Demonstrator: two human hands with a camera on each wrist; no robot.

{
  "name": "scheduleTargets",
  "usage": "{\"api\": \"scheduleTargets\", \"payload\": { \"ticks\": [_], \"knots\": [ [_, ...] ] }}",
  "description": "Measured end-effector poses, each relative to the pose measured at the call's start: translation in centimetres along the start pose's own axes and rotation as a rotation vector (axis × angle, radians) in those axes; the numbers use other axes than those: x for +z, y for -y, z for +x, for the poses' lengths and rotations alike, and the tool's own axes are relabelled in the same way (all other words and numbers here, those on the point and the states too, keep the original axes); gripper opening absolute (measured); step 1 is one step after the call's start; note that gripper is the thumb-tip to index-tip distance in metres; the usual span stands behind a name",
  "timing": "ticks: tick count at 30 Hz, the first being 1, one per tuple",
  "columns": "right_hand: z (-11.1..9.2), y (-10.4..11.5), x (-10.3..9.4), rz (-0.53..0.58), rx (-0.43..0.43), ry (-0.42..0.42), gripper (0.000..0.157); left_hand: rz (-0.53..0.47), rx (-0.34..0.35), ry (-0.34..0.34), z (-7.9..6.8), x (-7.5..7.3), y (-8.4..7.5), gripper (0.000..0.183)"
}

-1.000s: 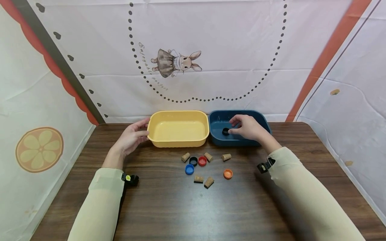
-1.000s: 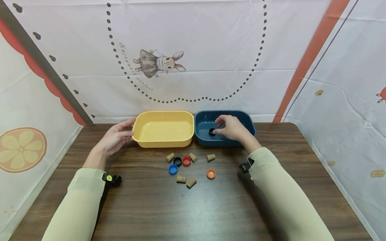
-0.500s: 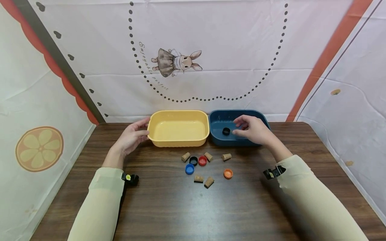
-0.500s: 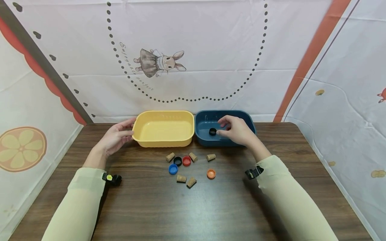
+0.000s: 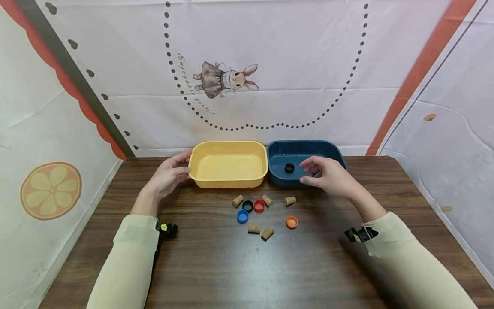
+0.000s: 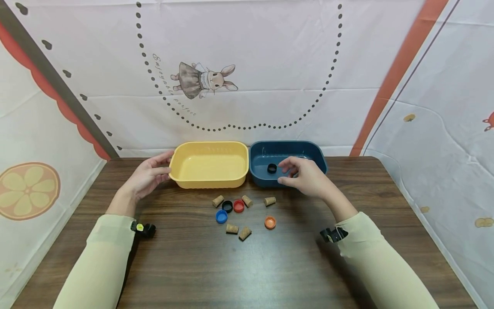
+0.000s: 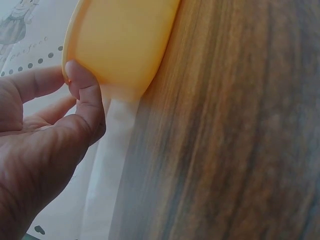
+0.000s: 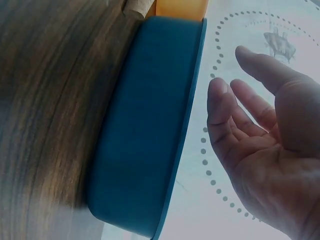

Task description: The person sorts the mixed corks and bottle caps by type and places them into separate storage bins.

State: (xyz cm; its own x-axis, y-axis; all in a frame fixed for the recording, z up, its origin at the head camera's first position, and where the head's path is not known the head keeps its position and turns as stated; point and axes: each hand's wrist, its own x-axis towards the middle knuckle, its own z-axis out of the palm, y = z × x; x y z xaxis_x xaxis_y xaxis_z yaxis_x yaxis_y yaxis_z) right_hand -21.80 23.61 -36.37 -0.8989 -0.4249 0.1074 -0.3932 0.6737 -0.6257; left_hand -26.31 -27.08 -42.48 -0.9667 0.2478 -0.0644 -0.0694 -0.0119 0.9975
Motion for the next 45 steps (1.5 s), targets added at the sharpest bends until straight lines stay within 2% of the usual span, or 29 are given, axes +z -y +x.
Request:
{"api": "scheduleTargets", "payload": {
  "ticks": [9, 22, 29, 45],
  "knots": [
    [-1.0, 0.3, 1.0, 0.033, -0.036, 0.063, 0.033, 0.005, 0.004, 0.003, 0.1, -0.2, 0.1, 0.068],
    [-1.7, -0.8, 3.5, 0.057, -0.017, 0.182, 0.036, 0.006, 0.004, 0.008, 0.1, -0.1, 0.2, 0.068],
    [-1.6, -1.3, 4.4, 0.035, -0.027, 0.194, 0.035, -0.009, 0.010, 0.007, 0.1, 0.0, 0.2, 0.068],
    [-0.7, -1.4, 5.3, -0.030, -0.029, 0.240, 0.031, -0.024, 0.017, 0.009, 0.1, 0.0, 0.2, 0.067]
  ]
}}
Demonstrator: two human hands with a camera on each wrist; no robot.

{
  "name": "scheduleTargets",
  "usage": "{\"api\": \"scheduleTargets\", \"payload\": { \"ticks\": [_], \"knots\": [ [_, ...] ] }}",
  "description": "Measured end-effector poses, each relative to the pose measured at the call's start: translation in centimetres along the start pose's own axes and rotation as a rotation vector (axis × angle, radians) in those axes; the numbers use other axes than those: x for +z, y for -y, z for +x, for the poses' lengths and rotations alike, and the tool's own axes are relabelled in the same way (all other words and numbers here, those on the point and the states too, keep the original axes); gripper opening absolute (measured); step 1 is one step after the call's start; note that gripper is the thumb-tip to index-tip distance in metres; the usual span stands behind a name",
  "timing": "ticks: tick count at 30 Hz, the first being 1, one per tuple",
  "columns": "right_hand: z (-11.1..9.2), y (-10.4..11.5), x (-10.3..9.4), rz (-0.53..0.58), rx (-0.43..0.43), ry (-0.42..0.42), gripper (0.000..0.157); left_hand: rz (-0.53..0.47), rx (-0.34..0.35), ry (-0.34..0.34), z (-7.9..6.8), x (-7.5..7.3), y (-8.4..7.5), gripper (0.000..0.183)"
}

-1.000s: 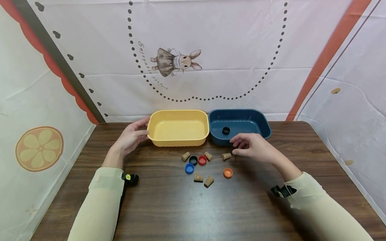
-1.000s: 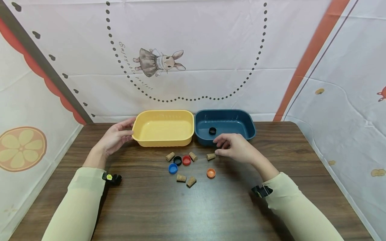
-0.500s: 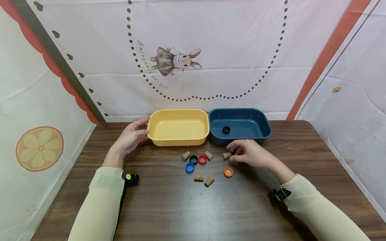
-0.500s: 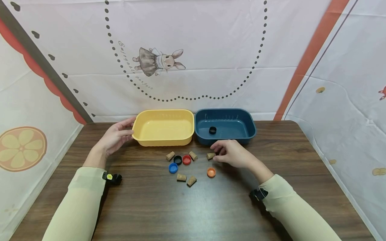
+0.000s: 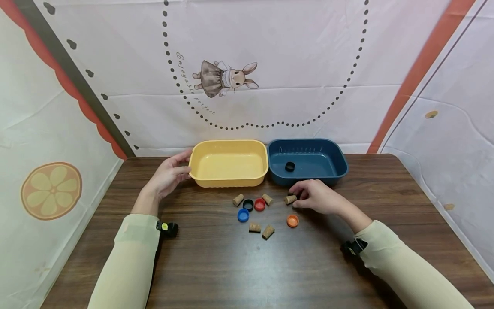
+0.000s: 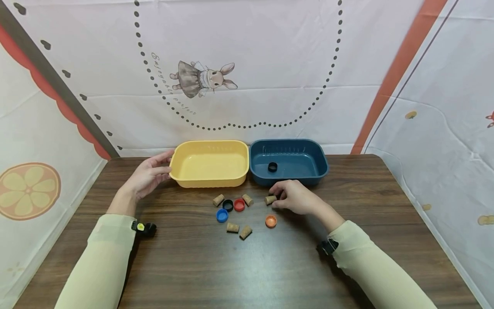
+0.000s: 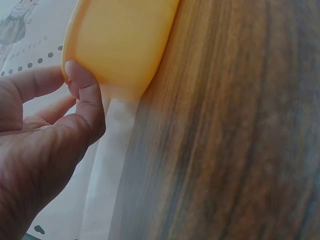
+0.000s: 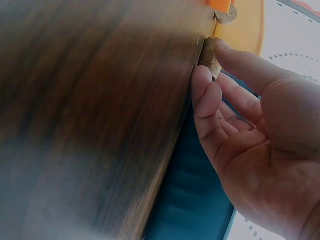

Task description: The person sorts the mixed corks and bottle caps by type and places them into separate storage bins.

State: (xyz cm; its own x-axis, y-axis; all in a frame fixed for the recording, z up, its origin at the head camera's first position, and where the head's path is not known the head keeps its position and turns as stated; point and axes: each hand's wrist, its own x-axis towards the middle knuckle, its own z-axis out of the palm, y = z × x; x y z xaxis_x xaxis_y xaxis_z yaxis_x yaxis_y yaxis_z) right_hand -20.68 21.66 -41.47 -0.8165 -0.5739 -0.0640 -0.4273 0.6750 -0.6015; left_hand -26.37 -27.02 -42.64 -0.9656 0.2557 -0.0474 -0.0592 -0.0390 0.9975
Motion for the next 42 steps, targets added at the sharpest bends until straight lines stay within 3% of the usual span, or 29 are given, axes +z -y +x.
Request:
{"api": "scheduleTargets", "payload": {
  "ticks": [14, 26, 42],
  "knots": [
    [0.5, 0.2, 0.5, -0.020, 0.000, 0.005, 0.014, 0.017, -0.009, -0.003, 0.1, 0.0, 0.0, 0.066],
    [0.2, 0.7, 0.2, -0.047, -0.001, -0.030, 0.015, 0.012, 0.001, -0.003, 0.1, 0.0, 0.1, 0.065],
    [-0.2, 2.0, -1.0, 0.035, -0.005, -0.044, 0.015, 0.007, -0.011, -0.013, 0.0, 0.0, 0.1, 0.066]
  ]
}}
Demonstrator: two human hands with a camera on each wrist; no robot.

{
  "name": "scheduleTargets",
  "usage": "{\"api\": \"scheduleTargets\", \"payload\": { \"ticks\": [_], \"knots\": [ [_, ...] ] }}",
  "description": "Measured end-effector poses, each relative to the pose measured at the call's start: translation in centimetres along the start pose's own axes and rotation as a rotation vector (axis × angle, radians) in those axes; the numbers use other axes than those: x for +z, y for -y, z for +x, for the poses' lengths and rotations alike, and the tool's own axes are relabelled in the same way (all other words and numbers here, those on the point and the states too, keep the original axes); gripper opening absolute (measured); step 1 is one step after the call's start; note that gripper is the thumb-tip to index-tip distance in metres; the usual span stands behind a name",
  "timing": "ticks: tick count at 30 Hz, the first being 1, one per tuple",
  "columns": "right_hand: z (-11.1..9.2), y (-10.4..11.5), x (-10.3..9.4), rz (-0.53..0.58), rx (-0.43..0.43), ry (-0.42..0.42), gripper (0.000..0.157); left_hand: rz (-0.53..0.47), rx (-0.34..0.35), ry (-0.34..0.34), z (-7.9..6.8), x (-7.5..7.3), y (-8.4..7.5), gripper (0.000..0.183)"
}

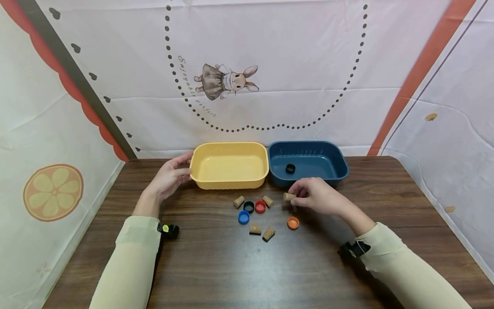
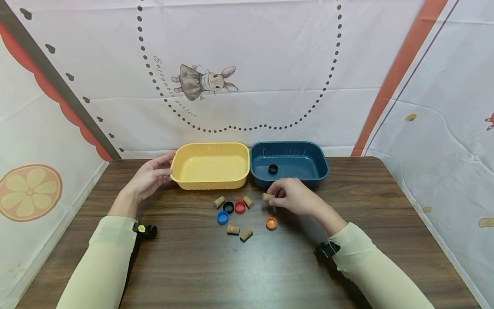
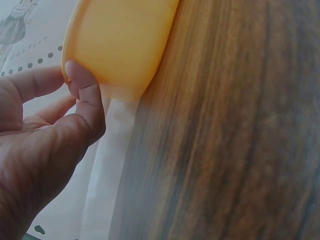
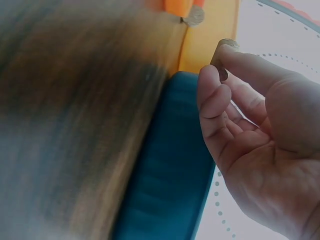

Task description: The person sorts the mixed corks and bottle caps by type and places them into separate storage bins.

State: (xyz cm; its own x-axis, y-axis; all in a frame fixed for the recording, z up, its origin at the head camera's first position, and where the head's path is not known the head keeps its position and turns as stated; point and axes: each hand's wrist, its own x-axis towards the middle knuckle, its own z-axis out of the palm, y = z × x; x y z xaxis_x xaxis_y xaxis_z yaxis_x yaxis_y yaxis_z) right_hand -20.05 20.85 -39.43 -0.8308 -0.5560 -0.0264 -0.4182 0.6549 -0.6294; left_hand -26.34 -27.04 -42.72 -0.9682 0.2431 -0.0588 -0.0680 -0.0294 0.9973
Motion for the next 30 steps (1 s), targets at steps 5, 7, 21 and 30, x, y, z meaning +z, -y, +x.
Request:
{"api": "scheduleTargets", "payload": {
  "ticks": [5, 7, 21, 30],
  "knots": [
    [0.1, 0.8, -0.5, -0.008, -0.007, -0.027, 0.015, 0.008, 0.002, -0.002, -0.1, -0.1, 0.0, 0.065],
    [0.3, 1.1, -0.7, -0.011, -0.009, -0.034, 0.015, 0.009, 0.004, 0.000, -0.1, -0.1, 0.1, 0.065],
    [2.3, 2.6, -1.6, -0.020, -0.022, -0.107, 0.015, 0.025, -0.006, 0.001, -0.1, 0.0, -0.1, 0.066],
    [4.1, 3.4, -2.1, -0.019, -0.025, -0.129, 0.018, 0.023, -0.004, -0.006, -0.2, 0.0, -0.1, 0.066]
  ]
}}
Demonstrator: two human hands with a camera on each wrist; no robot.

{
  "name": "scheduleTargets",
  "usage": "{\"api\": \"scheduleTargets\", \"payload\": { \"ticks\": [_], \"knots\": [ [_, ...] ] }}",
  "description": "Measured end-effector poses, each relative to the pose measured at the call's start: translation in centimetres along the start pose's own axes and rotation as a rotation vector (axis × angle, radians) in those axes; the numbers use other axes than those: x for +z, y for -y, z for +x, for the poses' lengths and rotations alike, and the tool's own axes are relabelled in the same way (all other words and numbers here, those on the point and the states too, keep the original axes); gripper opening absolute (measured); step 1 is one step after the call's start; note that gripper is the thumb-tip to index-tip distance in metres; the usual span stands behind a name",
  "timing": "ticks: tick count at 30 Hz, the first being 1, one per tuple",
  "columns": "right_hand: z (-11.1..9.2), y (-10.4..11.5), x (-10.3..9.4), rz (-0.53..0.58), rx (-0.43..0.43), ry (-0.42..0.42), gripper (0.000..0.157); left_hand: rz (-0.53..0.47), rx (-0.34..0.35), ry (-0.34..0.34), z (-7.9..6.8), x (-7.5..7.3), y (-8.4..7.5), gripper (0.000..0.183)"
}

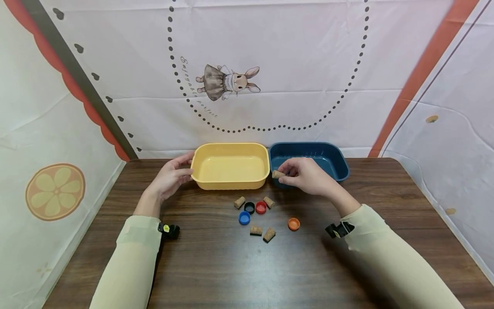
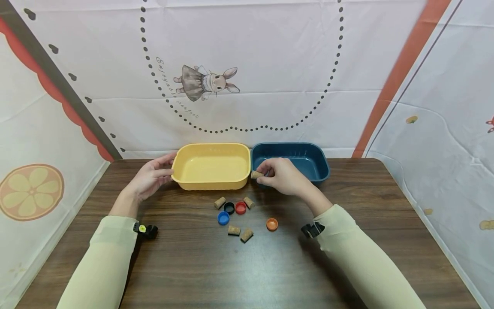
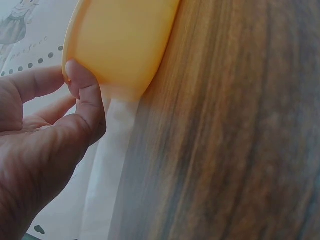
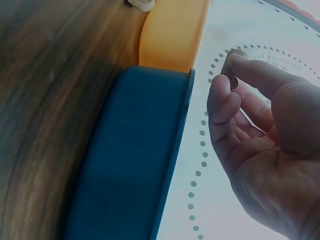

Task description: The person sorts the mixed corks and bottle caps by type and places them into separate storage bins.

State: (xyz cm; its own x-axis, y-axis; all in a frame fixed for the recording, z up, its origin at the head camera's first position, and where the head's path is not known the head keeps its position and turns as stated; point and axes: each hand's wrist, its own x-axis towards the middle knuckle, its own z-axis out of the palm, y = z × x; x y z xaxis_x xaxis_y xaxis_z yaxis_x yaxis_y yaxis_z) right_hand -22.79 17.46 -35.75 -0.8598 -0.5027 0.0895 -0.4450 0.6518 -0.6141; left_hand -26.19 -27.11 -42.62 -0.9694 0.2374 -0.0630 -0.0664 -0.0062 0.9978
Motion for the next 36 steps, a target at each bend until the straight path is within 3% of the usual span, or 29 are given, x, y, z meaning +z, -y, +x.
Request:
{"api": "scheduleTargets", "payload": {
  "ticks": [18, 36],
  "knots": [
    [4.6, 1.0, 1.1, -0.003, -0.025, -0.007, 0.018, -0.004, -0.007, -0.002, -0.2, 0.0, 0.0, 0.065],
    [8.4, 1.4, 2.9, -0.037, 0.008, 0.035, 0.015, 0.000, -0.018, -0.004, -0.1, 0.0, 0.0, 0.065]
  ]
}}
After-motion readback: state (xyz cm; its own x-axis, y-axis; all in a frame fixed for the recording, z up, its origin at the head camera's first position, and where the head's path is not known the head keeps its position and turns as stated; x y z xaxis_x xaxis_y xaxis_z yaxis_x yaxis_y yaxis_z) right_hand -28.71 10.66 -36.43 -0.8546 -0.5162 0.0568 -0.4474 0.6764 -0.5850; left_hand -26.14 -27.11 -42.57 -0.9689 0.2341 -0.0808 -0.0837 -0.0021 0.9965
